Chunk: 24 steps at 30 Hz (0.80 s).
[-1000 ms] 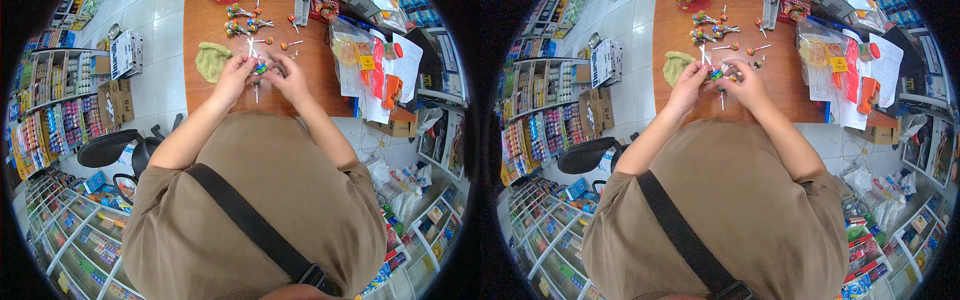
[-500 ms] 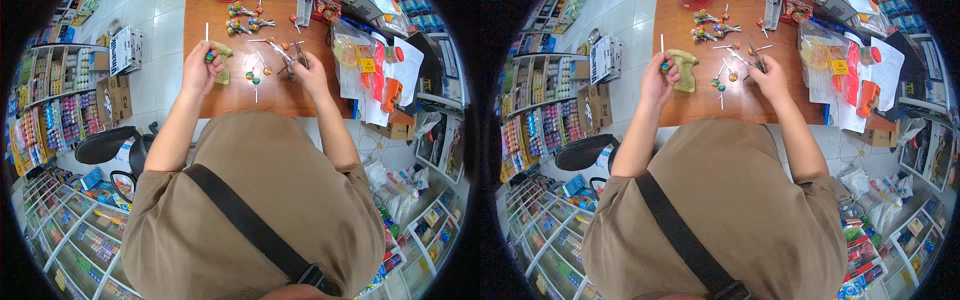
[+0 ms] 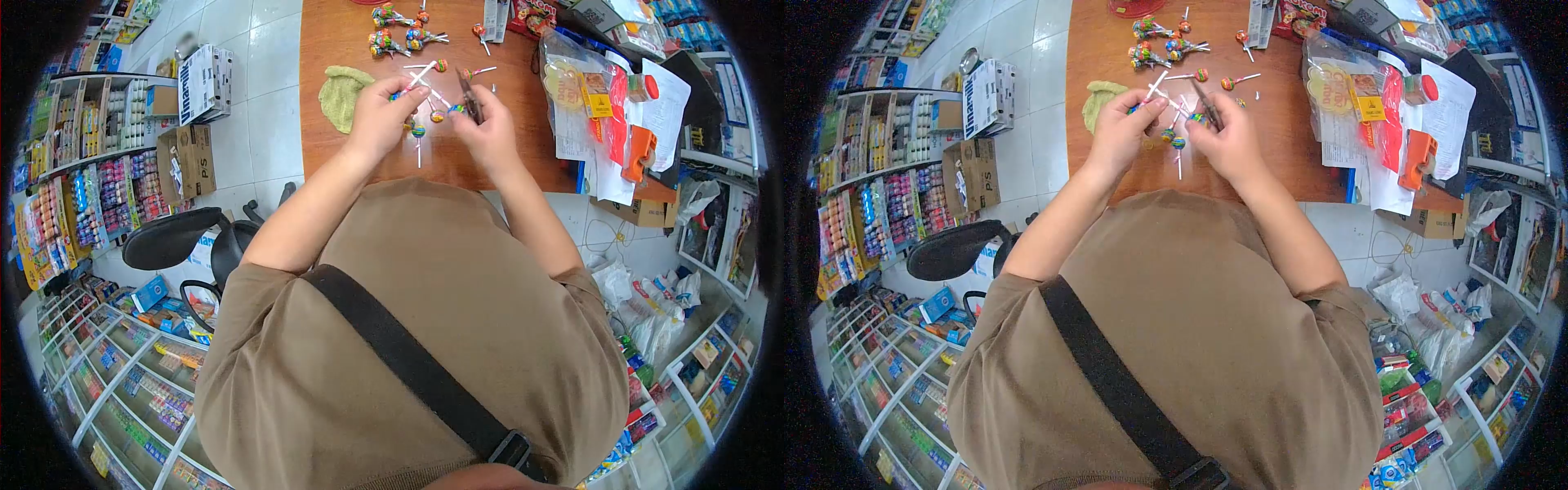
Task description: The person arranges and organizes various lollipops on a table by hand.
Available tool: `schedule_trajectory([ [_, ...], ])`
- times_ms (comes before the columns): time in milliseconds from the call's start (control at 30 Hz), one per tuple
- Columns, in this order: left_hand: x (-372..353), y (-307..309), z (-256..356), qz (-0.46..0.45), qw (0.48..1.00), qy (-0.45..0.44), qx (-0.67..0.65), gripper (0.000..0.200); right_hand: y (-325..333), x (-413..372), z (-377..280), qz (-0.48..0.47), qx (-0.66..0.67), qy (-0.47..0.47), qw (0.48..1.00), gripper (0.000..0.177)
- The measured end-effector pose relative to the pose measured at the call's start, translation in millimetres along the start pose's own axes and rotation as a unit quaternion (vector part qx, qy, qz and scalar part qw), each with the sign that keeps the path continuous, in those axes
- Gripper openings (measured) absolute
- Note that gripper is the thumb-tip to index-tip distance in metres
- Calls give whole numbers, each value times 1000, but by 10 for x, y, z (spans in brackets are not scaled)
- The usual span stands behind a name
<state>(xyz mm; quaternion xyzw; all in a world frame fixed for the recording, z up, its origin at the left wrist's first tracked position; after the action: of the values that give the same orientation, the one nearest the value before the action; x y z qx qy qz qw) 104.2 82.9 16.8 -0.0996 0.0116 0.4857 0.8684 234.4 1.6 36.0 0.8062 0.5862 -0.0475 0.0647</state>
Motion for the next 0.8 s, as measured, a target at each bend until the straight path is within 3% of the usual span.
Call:
schedule_trajectory([
  [100,29,49,87,-10,987,-96,131,14,55,69,98,-29,93,-64,993,12],
  [267,5,108,143,-3,967,-134,217,15,22,34,120,-76,171,-176,966,11],
  [467,-26,148,210,-12,956,-165,242,14,12,13,117,-61,119,-184,974,14],
  [700,-47,249,288,-56,943,-149,291,16,125,17,-64,-30,-136,-39,989,19],
  [767,29,1535,420,112,963,-81,232,16,476,-17,-26,31,-209,23,977,19],
  [800,112,1795,429,142,959,-48,239,16,746,-82,50,29,-170,1,985,19],
])
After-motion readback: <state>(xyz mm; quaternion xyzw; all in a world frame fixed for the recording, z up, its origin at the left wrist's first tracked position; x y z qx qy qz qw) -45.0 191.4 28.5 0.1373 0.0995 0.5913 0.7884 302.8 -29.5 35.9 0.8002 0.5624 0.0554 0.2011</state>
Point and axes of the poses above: each hand's wrist, its own x-axis towards the middle knuckle, its own y-axis out of the back of the hand, z = x × y, the point moved 6 cm from there along x, towards the middle knuckle, and after that the axes turned 6 degrees about -y, right-handed, at the moved point
